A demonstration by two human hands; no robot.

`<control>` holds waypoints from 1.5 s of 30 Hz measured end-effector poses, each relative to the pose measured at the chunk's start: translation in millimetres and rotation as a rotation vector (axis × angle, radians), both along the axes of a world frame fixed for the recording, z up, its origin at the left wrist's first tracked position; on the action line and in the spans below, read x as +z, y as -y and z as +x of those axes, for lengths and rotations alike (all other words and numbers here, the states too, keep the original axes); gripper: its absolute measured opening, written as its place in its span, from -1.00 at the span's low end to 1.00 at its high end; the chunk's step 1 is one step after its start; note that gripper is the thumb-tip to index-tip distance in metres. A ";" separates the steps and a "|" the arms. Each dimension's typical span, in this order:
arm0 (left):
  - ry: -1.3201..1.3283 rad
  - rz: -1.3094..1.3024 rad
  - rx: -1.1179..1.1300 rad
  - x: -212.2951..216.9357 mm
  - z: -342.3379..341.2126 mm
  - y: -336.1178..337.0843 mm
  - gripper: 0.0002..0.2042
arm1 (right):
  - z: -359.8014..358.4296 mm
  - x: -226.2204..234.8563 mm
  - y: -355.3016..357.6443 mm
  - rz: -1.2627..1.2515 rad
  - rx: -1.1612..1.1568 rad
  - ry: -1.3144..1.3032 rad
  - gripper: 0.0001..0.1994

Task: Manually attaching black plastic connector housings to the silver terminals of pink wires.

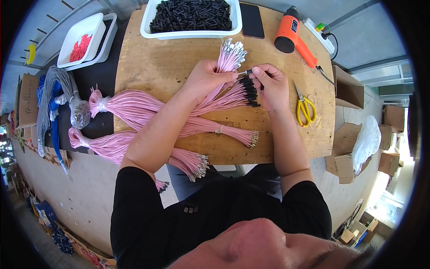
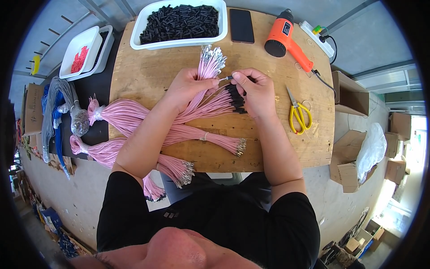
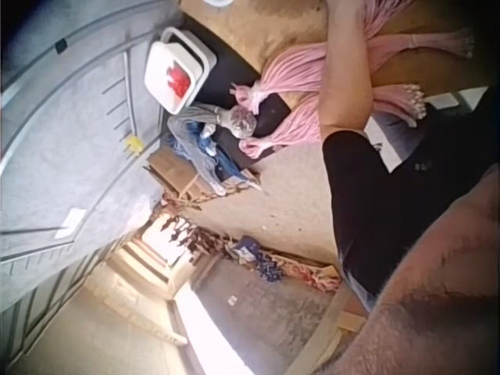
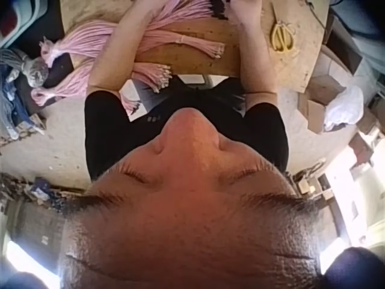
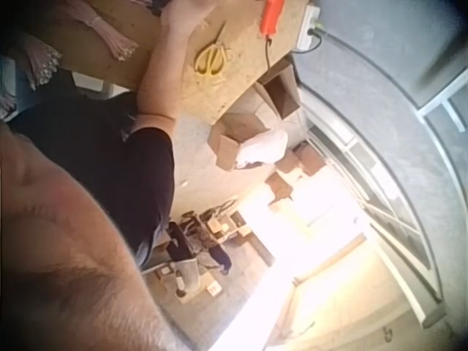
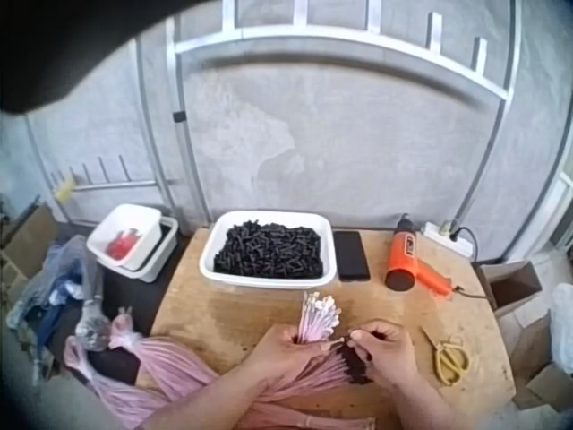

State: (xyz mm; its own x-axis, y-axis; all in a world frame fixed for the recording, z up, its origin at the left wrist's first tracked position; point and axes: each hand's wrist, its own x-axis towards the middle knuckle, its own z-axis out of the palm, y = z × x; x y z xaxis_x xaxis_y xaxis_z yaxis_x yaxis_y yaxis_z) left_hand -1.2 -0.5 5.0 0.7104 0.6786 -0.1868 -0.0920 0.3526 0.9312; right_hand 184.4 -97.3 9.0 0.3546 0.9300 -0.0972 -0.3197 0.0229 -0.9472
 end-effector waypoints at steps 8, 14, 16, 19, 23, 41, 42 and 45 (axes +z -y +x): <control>-0.033 0.013 -0.006 -4.3 0.0 -1.6 -0.85 | 16.5 -2.1 -0.5 -0.073 0.187 -0.444 -0.77; -0.019 -0.006 -0.021 -3.0 0.4 -0.5 -0.84 | 15.8 -6.6 -0.8 -0.041 0.225 -0.412 -0.79; -0.020 0.009 -0.036 -2.7 -0.2 -0.3 -0.83 | 13.7 -7.4 -0.9 -0.059 0.231 -0.359 -0.79; -0.006 0.005 -0.032 -3.3 -0.5 -0.6 -0.84 | 12.5 -3.3 -0.5 -0.056 0.233 -0.375 -0.80; 0.003 0.007 -0.035 -3.8 0.0 -0.6 -0.84 | 12.8 -2.4 0.1 -0.047 0.238 -0.361 -0.82; -0.028 -0.022 0.004 -2.8 -0.4 1.3 -0.79 | 35.5 -3.6 -9.0 -0.074 -0.094 -1.059 -0.74; -0.031 -0.023 0.012 -1.5 0.2 2.0 -0.79 | 38.4 -5.7 -8.4 -0.072 -0.096 -1.059 -0.74; -0.041 -0.016 0.015 -0.5 1.3 2.2 -0.78 | 48.6 -16.8 -6.6 -0.023 -0.030 -1.031 -0.75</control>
